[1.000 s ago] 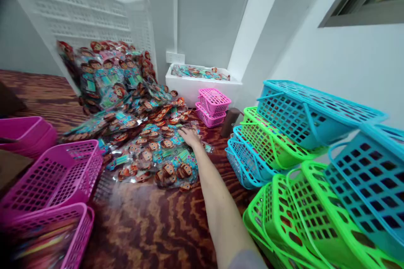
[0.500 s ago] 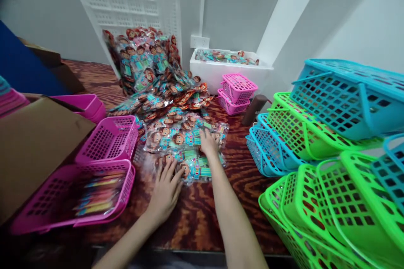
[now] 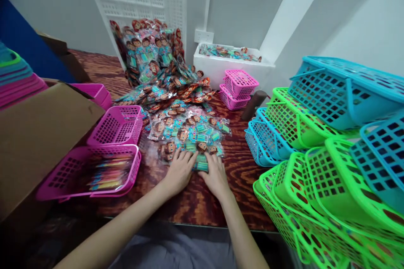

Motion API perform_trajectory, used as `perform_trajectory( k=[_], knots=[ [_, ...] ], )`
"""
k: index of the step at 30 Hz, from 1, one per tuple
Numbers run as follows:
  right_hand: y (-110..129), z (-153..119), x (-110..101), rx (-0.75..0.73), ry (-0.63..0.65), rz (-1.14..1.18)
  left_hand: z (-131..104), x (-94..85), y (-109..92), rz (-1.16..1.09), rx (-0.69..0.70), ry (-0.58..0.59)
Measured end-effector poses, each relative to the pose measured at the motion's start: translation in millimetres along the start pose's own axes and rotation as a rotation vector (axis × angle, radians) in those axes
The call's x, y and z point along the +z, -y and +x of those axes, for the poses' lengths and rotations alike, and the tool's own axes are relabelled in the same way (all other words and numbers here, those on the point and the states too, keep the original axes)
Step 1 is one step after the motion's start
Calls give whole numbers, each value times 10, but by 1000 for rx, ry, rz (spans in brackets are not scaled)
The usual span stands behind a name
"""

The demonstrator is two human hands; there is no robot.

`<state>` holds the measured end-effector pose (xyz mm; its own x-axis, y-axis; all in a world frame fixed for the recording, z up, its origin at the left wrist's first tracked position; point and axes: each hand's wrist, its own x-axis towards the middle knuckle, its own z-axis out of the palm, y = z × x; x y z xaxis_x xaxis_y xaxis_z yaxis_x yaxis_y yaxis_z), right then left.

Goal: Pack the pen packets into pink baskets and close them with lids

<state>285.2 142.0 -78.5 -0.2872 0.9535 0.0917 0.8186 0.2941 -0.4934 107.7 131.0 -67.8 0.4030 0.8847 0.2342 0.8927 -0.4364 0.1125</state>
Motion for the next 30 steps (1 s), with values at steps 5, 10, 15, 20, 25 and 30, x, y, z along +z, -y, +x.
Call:
perform_trajectory(
  k=[5, 10, 15, 20, 25, 30],
  knots=[
    [270, -320, -16, -82, 135, 39, -470, -178, 37, 7, -23, 80],
    [402, -300, 76, -81, 96, -10, -771, -221, 66, -23, -47, 122],
    [535, -356, 122, -127, 103, 60, -833, -295, 118, -24, 0, 54],
    [636, -537, 53, -240, 134, 41, -867, -443, 185, 21, 92, 10],
    [618, -128, -232, -283, 462, 326, -904, -455, 234, -46, 112, 211],
    [611, 634, -123, -185, 53, -9, -895, -445, 227, -68, 59, 238]
  ],
)
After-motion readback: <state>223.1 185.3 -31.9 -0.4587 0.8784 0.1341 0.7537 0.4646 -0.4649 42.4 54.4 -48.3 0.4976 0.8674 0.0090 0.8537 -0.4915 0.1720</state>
